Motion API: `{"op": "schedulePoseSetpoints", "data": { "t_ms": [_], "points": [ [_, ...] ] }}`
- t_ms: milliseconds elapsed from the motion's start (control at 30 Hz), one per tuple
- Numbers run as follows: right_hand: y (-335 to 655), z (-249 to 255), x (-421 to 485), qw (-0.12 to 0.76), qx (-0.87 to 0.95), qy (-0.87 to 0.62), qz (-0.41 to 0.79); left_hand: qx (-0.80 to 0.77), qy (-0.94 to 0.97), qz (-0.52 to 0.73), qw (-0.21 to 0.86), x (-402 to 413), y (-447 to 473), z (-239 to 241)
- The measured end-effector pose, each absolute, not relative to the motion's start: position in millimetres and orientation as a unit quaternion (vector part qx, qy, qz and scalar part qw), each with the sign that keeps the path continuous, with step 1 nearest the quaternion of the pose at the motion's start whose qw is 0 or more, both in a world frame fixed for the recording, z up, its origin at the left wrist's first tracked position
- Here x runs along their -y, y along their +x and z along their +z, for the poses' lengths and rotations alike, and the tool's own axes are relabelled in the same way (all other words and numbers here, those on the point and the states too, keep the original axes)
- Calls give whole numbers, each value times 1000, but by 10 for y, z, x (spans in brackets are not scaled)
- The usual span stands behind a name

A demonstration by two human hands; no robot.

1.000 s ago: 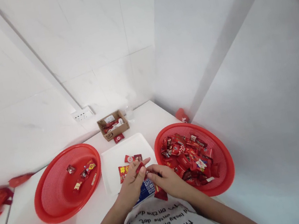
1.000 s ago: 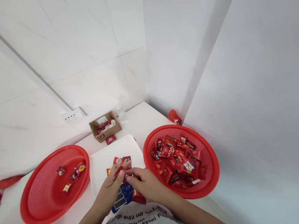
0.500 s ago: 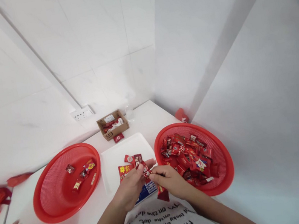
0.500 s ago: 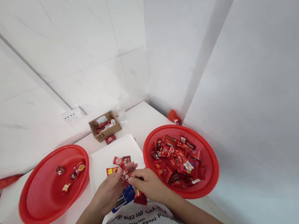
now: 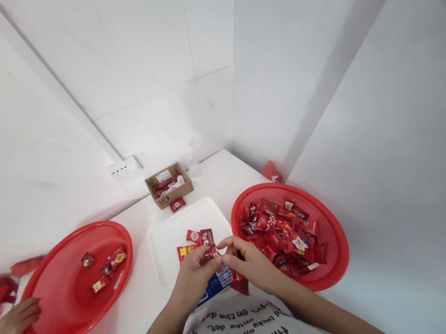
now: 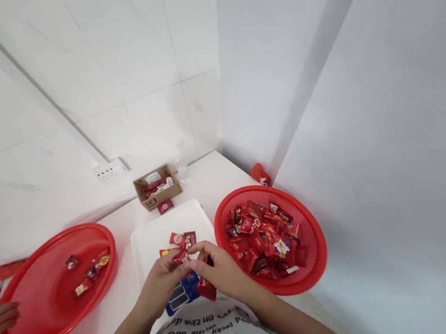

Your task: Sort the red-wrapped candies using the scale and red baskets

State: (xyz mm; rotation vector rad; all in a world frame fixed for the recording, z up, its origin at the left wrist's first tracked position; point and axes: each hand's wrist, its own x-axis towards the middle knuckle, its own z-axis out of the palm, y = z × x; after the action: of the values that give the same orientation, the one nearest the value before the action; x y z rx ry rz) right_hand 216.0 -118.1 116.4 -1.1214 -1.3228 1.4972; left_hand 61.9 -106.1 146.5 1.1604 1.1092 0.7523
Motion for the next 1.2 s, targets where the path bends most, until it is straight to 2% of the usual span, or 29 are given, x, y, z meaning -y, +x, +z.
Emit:
{"op": "schedulePoseSetpoints", "data": {
  "t_ms": [200,367,500,633,833,1200],
  "points": [
    [2177,1206,1172,399,578,-463,541,-455,515,277,671,1046,635,1436],
    [2149,1229,1191,389,577,-466,546,-491,445,300,686,1125,683,1332],
    [2113,1214,1176,430,522,-485,555,-458,365,323,743,1219,753,1312],
    [2088,1173,1147,457,500,-528,512,-396,290,321,810,1264,797,1274],
    [2060,1142,1147,485,523,-514,476,-412,271,391,777,1233,850,1234],
    [2001,1096,1166,482,452,-522,540,-444,284,390,755,1209,898,1206]
  ]
}}
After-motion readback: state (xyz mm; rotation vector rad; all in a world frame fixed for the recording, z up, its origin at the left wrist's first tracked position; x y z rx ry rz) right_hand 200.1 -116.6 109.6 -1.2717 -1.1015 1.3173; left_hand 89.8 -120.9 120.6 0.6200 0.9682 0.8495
